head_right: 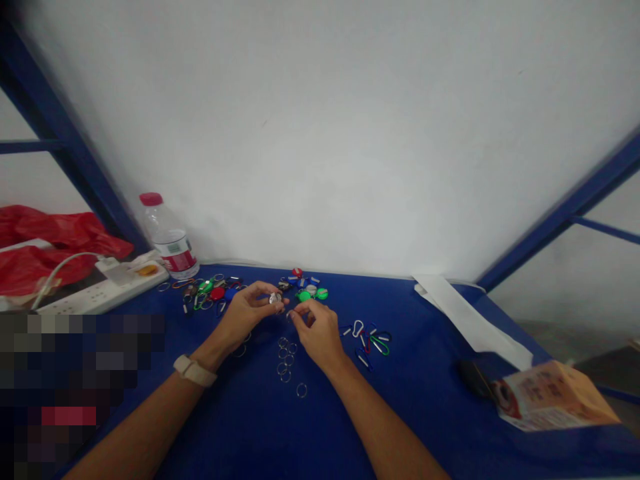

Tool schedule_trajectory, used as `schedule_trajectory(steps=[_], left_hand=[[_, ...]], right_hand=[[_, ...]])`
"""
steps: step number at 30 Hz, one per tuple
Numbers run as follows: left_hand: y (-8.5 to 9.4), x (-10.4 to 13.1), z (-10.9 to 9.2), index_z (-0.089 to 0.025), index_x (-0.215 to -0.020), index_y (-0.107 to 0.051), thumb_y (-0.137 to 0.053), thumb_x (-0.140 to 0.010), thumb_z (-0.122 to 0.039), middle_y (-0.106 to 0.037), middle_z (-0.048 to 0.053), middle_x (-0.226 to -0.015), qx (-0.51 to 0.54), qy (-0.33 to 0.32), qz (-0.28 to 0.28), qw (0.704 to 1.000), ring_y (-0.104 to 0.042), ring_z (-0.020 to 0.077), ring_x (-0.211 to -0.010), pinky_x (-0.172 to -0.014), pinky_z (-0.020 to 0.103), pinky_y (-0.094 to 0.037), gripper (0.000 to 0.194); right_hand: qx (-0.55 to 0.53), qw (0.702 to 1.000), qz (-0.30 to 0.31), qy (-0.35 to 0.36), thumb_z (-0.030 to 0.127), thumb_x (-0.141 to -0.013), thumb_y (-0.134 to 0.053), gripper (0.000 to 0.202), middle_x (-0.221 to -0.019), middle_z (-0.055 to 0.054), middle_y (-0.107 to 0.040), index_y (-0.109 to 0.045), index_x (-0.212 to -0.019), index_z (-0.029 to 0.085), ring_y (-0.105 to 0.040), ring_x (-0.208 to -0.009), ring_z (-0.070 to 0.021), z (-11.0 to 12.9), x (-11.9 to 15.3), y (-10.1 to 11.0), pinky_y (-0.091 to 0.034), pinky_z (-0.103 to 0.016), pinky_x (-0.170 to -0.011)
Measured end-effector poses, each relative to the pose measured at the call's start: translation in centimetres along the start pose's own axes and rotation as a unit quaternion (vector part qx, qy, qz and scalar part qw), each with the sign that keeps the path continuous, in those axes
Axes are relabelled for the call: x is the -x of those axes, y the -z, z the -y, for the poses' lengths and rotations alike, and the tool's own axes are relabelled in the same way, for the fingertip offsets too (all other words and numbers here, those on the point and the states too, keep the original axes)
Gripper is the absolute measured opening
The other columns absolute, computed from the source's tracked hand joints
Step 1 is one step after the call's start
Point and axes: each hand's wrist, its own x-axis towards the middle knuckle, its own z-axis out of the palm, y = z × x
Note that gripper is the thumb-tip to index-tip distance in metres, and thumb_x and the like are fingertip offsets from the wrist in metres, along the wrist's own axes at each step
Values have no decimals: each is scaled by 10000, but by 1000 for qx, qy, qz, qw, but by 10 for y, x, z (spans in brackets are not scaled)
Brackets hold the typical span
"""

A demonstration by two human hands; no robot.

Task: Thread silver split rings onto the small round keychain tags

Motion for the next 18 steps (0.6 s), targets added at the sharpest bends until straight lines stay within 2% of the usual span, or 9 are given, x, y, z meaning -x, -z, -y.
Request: schedule_trajectory(steps=[7, 18], left_hand=[[-2, 1, 1, -146, -910, -578, -888, -587, -267, -698, 49, -926, -14, -2, -15, 1000, -719, 203, -886, -791, 293, -570, 464], [-6, 2, 1, -134, -897, -580, -900, -567, -301, -698, 48, -871, -31, 17, -44, 998, -707, 185, -812, -741, 269, -551, 490]], right_hand=[[29, 998, -35, 36, 326, -853, -636, 183, -668, -2, -622, -659, -774, 163, -523, -571, -110, 7, 4, -2, -404, -266, -638], [56, 996, -64, 30, 343, -900, -575, 204, -648, -7, -566, -615, -813, 162, -519, -624, -133, 7, 8, -11, -379, -270, -647]])
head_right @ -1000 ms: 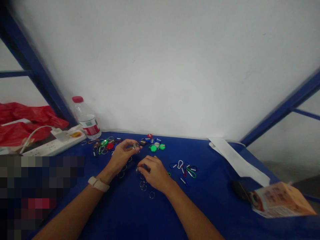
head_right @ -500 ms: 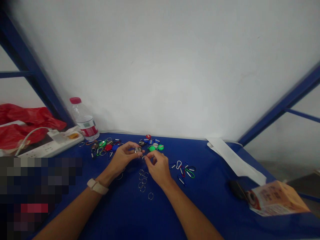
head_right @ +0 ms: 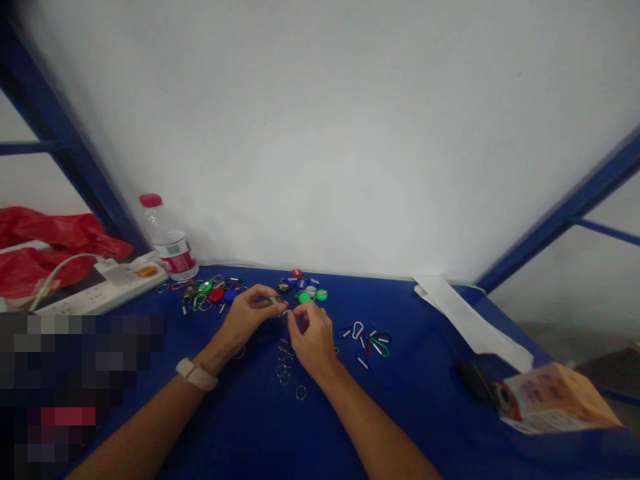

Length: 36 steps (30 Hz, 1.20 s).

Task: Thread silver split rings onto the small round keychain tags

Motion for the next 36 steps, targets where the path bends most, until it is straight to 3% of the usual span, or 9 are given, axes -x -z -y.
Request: schedule_trajectory(steps=[20, 36], left_hand=[[-4, 3, -3, -136, -887, -553, -910, -565, -349, -683, 23, -778, 11, 32, -7, 999, -681, 139, -724, -717, 249, -564, 526], [-8, 3, -2, -136, -858, -520, -915, -538, -369, -683, 25, -758, 7, 31, -25, 999, -671, 133, -698, -705, 252, -568, 560]], right_hand=[[76, 997, -6, 24, 309, -911, -539, 195, -608, -3, -502, -551, -769, 175, -477, -624, -153, 3, 6, -8, -332, -293, -680], [108, 991, -59, 58, 245, -900, -565, 177, -639, 8, -544, -541, -741, 170, -489, -633, -155, 4, 5, -11, -289, -294, -679]])
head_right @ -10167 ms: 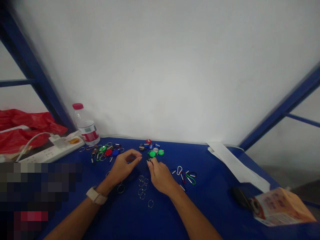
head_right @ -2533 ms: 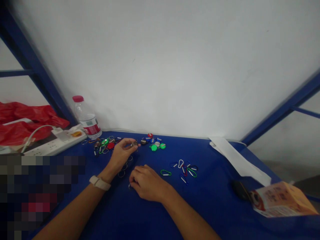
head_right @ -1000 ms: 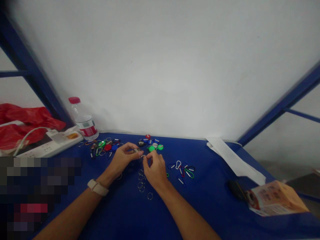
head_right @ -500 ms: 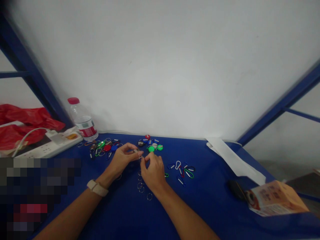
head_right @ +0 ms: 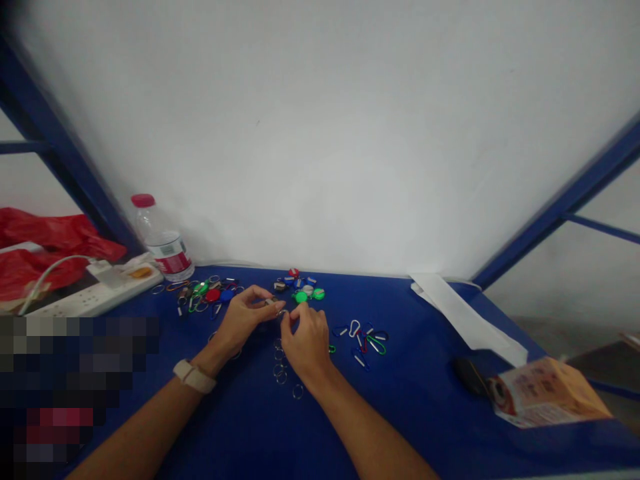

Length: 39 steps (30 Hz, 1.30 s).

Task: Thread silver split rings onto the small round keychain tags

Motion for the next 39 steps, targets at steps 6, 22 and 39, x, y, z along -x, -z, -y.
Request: schedule_trajectory(steps=[6, 22, 39], left_hand=[[-2, 2, 0, -136, -849, -521, -916, -533, -353, -680, 23, -762, 10, 2, -6, 1000, -679, 149, -705, -726, 284, -573, 550], [-2, 0, 4, -142, -833, -508, -922, -507, -375, -679, 25, -726, 15, 4, -20, 1000, -685, 165, -686, -710, 290, -574, 576], [-2, -4, 14, -147, -830, -526, -901, -547, -380, -669, 24, -728, -14, -30, -16, 999, -679, 175, -687, -678, 296, -566, 525]], right_hand=[[3, 1000, 6, -1, 226, -889, -574, 173, -638, 14, -547, -531, -730, 171, -476, -628, -155, 1, 1, -1, -274, -297, -684], [16, 1000, 13, 10, 224, -891, -569, 189, -630, 22, -542, -517, -717, 172, -464, -607, -147, 1, 3, -4, -270, -304, -722], [28, 998, 51, -22, 221, -868, -573, 153, -641, 19, -572, -539, -727, 173, -499, -612, -153, -3, 3, -6, -274, -311, -746]])
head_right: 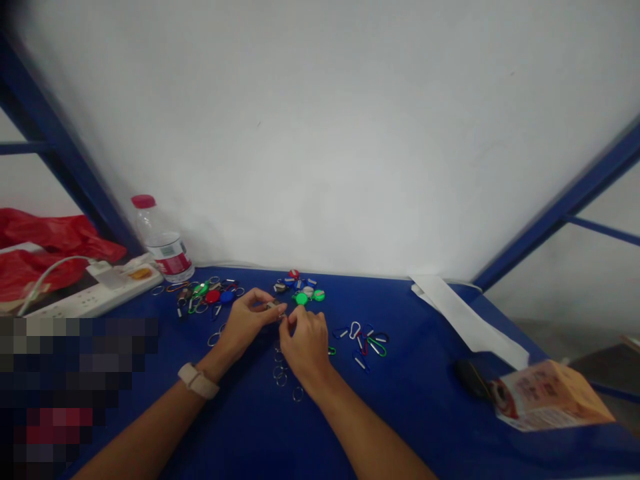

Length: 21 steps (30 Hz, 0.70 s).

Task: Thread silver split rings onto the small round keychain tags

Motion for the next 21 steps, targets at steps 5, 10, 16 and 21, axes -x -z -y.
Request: schedule_trajectory(steps=[5, 10, 16, 21], left_hand=[[1, 1, -2, -150, -846, -521, -896, -574, -383, -677, 29, -745, -7, -4, 12, 1000, -680, 163, -711, -689, 268, -553, 518], [1, 2, -6, -151, -833, -510, -900, -564, -376, -682, 32, -762, -5, 0, 15, 1000, -685, 166, -740, -691, 259, -551, 524], [1, 1, -6, -148, -868, -509, -899, -564, -355, -696, 48, -823, 1, -1, 28, 1000, -711, 203, -831, -746, 284, -559, 536], [1, 2, -7, -148, -866, -520, -895, -566, -331, -680, 24, -820, -5, -17, 38, 999, -717, 207, -876, -755, 256, -544, 514]], right_hand=[[-1, 1000, -3, 14, 212, -868, -576, 153, -641, 17, -578, -542, -725, 172, -502, -604, -151, 0, -2, 2, -272, -309, -735], [0, 999, -12, 40, 203, -886, -567, 154, -653, 13, -592, -547, -737, 169, -507, -602, -147, -1, -3, 4, -276, -311, -733], [-15, 997, -16, 77, 178, -885, -593, 128, -664, 22, -601, -564, -761, 165, -496, -603, -140, -4, -5, 7, -286, -306, -727], [-47, 993, 24, 103, 158, -885, -601, 104, -724, 23, -624, -572, -786, 165, -508, -648, -138, -6, -5, 8, -298, -303, -741]])
